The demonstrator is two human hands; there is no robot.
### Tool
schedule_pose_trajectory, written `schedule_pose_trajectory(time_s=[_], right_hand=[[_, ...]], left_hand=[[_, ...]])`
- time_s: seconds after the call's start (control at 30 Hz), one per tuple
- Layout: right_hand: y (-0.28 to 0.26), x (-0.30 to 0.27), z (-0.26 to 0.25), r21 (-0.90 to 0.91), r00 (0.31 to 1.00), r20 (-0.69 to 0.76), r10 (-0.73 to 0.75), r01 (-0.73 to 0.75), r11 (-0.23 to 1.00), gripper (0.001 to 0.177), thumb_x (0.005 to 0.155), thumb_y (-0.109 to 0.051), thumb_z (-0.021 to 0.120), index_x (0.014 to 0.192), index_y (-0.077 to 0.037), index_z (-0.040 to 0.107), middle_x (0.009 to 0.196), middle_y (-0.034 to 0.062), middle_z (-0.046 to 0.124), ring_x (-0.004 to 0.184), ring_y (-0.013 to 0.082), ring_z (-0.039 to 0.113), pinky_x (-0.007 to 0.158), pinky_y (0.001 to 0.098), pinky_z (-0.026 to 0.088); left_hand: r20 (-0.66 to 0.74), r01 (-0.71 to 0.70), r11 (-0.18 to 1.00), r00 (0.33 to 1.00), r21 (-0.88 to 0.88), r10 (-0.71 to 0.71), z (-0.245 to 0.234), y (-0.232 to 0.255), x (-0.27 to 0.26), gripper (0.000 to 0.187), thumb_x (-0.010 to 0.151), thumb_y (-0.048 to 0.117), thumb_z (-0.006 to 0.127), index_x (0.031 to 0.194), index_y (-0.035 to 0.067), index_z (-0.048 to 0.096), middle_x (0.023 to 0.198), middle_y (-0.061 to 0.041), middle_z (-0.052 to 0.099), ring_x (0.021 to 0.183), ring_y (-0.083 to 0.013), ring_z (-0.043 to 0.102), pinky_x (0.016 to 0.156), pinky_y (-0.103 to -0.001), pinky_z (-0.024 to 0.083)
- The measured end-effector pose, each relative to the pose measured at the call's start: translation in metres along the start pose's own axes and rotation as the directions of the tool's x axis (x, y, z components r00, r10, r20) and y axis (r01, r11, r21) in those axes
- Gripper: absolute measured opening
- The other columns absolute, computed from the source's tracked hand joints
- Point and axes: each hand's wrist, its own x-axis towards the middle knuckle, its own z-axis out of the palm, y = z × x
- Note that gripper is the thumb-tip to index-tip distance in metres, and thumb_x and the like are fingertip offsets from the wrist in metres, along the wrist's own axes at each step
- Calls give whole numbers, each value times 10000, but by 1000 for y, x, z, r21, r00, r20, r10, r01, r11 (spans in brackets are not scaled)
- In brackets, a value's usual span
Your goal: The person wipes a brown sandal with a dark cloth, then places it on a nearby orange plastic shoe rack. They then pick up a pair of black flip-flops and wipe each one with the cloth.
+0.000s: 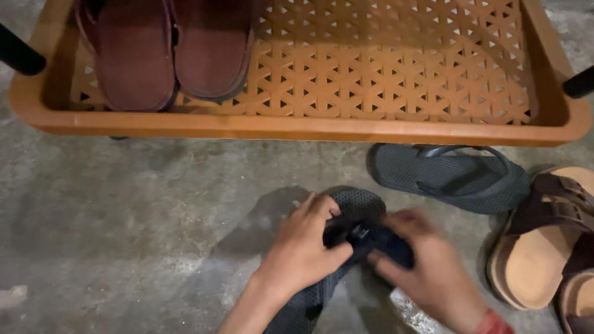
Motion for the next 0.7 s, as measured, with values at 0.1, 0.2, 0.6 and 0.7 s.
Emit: schedule_pose_trajectory(time_s=[0.1, 0.2, 0.6, 0.7], right_hand=[[1, 9, -14, 5, 960, -236, 151, -154, 988, 628, 728, -142, 781, 1292, 19, 557, 1121, 203, 650, 986, 363, 679, 844, 409, 522], [-8, 14, -18, 10, 889, -207, 409, -416, 909, 571, 793, -152, 801, 1316, -53, 593, 1066, 154, 709, 951, 292, 729, 844, 379, 547], [-20, 18, -5, 111, 997, 53, 63, -69, 992, 524, 690, -73, 763, 1206, -71, 677, 1171, 163, 703, 1071, 377, 682, 901, 390, 534], [-19, 16, -7, 155, 984, 53, 168, -175, 972, 516, 687, -66, 740, 1198, -89, 679, 1135, 144, 710, 996, 333, 730, 863, 367, 560]], left_hand=[[141, -26, 995, 990, 93, 13, -16, 5, -7, 646, 852, 461, 752, 1247, 8, 517, 1163, -237, 622, 1084, -416, 626, 889, -494, 507], [295, 40, 972, 949, 231, -109, -40, 5, -13, 732, 886, 485, 753, 1427, 79, 475, 1194, -227, 617, 1118, -416, 612, 924, -487, 506], [264, -349, 864, 928, 363, 264, -16, 13, -28, 485, 649, -24, 668, 1124, 77, 668, 1135, -108, 666, 1207, -374, 550, 980, -555, 380], [31, -416, 780, 889, 468, 456, -20, 4, -21, 542, 593, 92, 704, 1132, 47, 662, 1218, -164, 622, 1185, -414, 534, 886, -514, 443]])
